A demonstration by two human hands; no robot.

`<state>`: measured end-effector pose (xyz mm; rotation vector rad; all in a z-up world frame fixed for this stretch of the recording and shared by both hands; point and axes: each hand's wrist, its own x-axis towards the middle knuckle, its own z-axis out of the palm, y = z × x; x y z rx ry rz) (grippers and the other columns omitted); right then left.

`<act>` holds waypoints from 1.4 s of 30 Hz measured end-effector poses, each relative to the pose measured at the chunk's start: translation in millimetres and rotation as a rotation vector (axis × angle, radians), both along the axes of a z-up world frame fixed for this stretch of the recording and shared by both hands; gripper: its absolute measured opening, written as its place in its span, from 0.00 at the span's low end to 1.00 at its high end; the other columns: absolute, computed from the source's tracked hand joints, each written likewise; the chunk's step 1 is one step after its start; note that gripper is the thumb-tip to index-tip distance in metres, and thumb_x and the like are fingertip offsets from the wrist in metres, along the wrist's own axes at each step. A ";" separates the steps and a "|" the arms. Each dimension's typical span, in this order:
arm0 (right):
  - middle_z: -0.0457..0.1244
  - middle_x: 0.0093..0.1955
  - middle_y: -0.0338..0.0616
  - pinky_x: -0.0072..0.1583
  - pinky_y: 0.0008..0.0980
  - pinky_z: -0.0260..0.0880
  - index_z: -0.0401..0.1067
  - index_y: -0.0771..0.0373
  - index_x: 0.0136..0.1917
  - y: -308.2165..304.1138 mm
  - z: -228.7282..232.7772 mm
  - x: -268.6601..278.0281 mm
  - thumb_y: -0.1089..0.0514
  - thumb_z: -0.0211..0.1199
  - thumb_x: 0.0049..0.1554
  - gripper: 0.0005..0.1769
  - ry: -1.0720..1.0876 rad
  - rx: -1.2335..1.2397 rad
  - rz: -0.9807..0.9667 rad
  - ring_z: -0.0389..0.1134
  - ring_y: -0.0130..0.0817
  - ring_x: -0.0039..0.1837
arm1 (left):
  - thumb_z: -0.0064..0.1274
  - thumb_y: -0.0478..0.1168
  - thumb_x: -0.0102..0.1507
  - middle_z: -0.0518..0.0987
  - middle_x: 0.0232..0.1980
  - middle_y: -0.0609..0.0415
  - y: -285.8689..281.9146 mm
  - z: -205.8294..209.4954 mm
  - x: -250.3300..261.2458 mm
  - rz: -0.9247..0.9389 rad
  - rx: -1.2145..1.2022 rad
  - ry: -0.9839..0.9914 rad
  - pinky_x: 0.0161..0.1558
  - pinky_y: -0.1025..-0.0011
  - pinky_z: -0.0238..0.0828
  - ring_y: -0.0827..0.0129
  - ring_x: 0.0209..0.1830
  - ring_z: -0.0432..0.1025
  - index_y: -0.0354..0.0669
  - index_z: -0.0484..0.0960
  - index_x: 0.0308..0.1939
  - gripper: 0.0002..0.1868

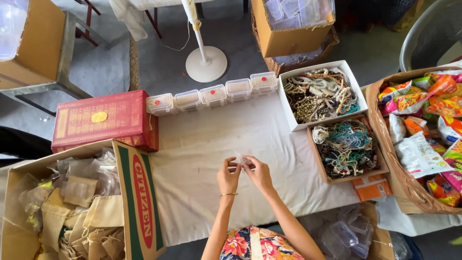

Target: The recorder is seen putting small items into plastic bags and placing them into a small fabric pouch.

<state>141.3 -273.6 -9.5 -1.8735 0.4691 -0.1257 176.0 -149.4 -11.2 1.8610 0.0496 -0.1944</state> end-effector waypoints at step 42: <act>0.70 0.35 0.45 0.38 0.28 0.68 0.76 0.71 0.45 -29.6 -66.2 12.9 0.62 0.69 0.55 0.09 0.176 0.325 0.045 0.68 0.28 0.36 | 0.78 0.51 0.40 0.75 0.63 0.55 16.0 -32.6 8.5 -0.396 0.386 -0.366 0.70 0.46 0.45 0.60 0.71 0.60 0.52 0.68 0.71 0.56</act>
